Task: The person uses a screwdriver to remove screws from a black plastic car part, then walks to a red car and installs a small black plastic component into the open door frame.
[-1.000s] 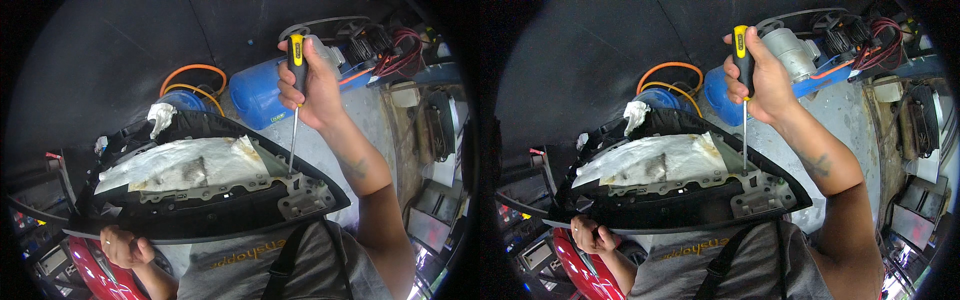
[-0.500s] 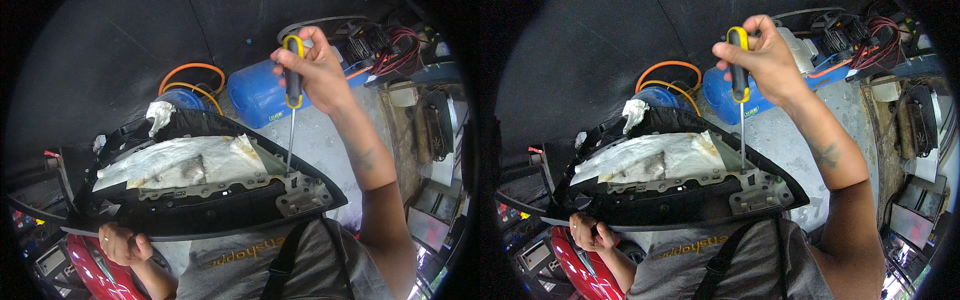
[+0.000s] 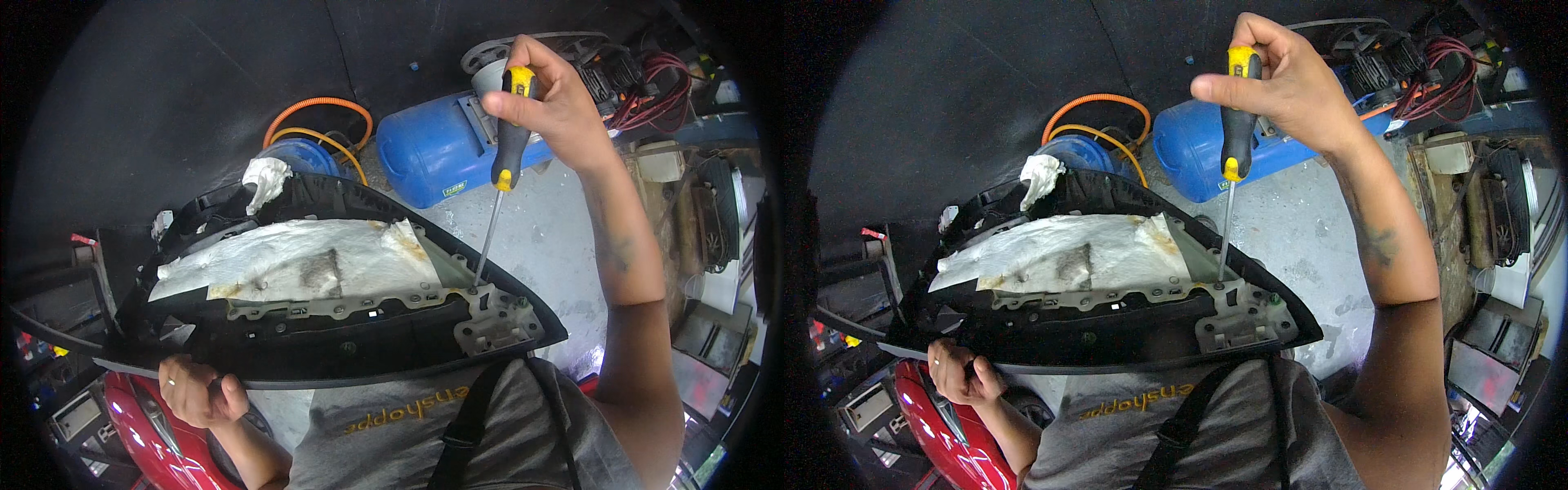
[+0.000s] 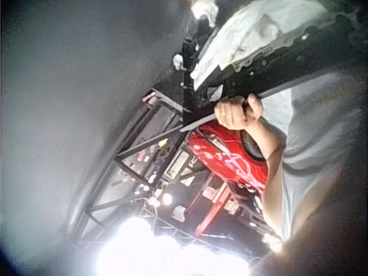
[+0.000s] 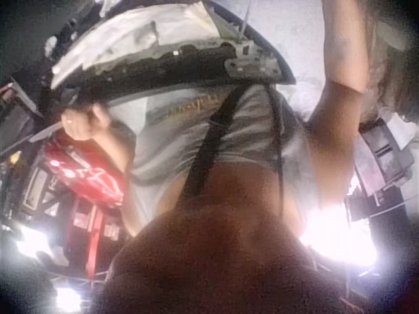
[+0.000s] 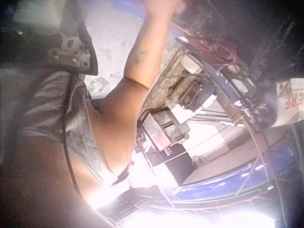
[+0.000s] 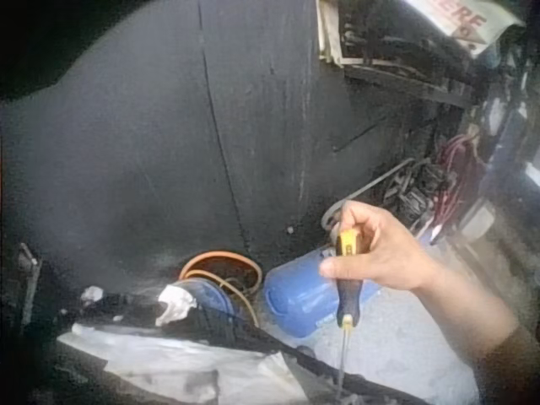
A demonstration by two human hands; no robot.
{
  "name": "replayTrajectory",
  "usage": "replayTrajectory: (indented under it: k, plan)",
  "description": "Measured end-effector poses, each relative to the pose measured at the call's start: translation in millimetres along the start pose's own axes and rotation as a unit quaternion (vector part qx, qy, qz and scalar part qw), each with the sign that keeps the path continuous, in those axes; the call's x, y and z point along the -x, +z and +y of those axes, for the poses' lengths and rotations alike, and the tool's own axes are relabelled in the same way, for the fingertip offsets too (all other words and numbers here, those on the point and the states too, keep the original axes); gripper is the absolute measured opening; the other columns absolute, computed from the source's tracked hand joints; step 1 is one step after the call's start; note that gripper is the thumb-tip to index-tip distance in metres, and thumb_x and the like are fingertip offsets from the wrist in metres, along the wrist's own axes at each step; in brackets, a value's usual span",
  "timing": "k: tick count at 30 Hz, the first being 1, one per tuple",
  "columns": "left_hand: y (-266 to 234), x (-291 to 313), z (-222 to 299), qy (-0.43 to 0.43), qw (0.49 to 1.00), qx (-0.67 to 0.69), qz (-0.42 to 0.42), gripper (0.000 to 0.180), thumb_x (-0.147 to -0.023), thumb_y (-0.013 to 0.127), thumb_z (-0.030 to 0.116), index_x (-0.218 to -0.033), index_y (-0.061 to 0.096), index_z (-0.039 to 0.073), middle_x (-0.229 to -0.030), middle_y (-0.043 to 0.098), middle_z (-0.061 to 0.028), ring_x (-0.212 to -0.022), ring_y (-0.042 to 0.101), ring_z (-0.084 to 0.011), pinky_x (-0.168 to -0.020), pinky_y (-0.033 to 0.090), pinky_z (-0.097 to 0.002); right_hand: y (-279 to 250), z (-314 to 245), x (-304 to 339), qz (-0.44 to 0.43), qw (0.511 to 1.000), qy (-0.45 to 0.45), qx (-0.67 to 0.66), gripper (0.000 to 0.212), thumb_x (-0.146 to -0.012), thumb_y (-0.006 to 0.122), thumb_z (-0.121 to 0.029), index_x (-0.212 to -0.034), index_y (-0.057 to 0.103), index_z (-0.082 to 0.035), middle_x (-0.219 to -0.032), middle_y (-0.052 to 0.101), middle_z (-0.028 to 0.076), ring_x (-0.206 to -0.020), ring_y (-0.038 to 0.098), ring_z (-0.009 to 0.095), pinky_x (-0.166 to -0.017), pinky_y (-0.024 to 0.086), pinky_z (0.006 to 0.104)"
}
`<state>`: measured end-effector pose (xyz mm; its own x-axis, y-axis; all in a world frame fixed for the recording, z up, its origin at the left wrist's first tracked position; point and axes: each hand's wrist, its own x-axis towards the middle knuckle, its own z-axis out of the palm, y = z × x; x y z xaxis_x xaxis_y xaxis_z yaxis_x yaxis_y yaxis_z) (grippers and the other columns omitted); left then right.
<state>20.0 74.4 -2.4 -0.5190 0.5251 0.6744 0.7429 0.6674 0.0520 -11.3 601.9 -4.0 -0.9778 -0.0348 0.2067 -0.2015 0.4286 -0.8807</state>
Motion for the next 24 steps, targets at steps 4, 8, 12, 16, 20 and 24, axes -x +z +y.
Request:
replayTrajectory:
  k: [4,8,12,16,20,24]
  plan:
    - [0.8,-1.0,-2.7,0.016,1.000,-0.003,0.004,0.052,-0.098,0.063,0.043,-0.065,0.054,0.004,-0.059,0.048,-0.0076,-0.053,0.051,-0.0285,-0.058,0.040,-0.0399,25.7,-16.5,11.7,0.063,0.988,0.018,-0.137,0.035,-0.102,0.070,-0.024,-0.133,0.061,-0.009,-0.118,0.074,0.012,-0.078,0.073,0.017,-0.071,0.058,0.0253]
    - [2.4,-2.2,-2.9,0.020,1.000,-0.004,0.011,0.052,-0.098,0.064,0.043,-0.065,0.055,0.004,-0.059,0.047,-0.0075,-0.053,0.051,-0.0281,-0.058,0.040,-0.0396,-14.3,-16.5,0.7,-0.159,0.948,-0.001,-0.277,0.053,-0.108,0.056,-0.028,-0.154,0.049,-0.003,-0.130,0.069,0.019,-0.104,0.074,0.025,-0.092,0.060,0.0364]
    - [1.8,-1.3,-2.4,0.015,1.000,0.009,0.006,0.051,-0.098,0.064,0.042,-0.065,0.054,0.004,-0.059,0.048,-0.0073,-0.053,0.051,-0.0279,-0.058,0.041,-0.0391,-24.7,-27.0,-10.0,-0.265,0.920,0.010,-0.288,0.062,-0.107,0.059,-0.033,-0.154,0.046,0.005,-0.131,0.068,0.023,-0.107,0.072,0.026,-0.097,0.058,0.0381]
    - [2.3,-2.8,-3.1,0.022,1.000,-0.004,0.010,0.050,-0.098,0.064,0.042,-0.066,0.055,0.005,-0.059,0.049,-0.0072,-0.053,0.051,-0.0278,-0.059,0.041,-0.0387,-6.0,-40.3,-19.3,-0.106,0.972,0.173,0.118,0.044,-0.101,0.072,-0.045,-0.094,0.074,-0.001,-0.078,0.072,0.009,-0.075,0.070,0.014,-0.069,0.058,0.0315]
    - [-0.1,-1.5,-2.4,0.010,1.000,-0.001,-0.006,0.050,-0.097,0.064,0.042,-0.066,0.054,0.005,-0.059,0.049,-0.0072,-0.053,0.052,-0.0276,-0.059,0.042,-0.0386,4.8,-20.8,-2.4,0.050,0.972,-0.012,0.231,0.044,-0.102,0.071,-0.041,-0.077,0.068,-0.005,-0.064,0.060,0.004,-0.063,0.059,0.007,-0.057,0.046,0.0275]
    - [0.1,-1.1,-1.5,0.006,1.000,0.003,-0.010,0.049,-0.097,0.064,0.042,-0.066,0.054,0.005,-0.059,0.048,-0.0072,-0.054,0.052,-0.0278,-0.060,0.042,-0.0387,30.9,-21.6,-7.9,-0.035,0.983,0.010,-0.182,0.045,-0.110,0.046,-0.037,-0.103,0.071,-0.001,-0.111,0.070,0.020,-0.098,0.071,0.025,-0.092,0.053,0.0362]
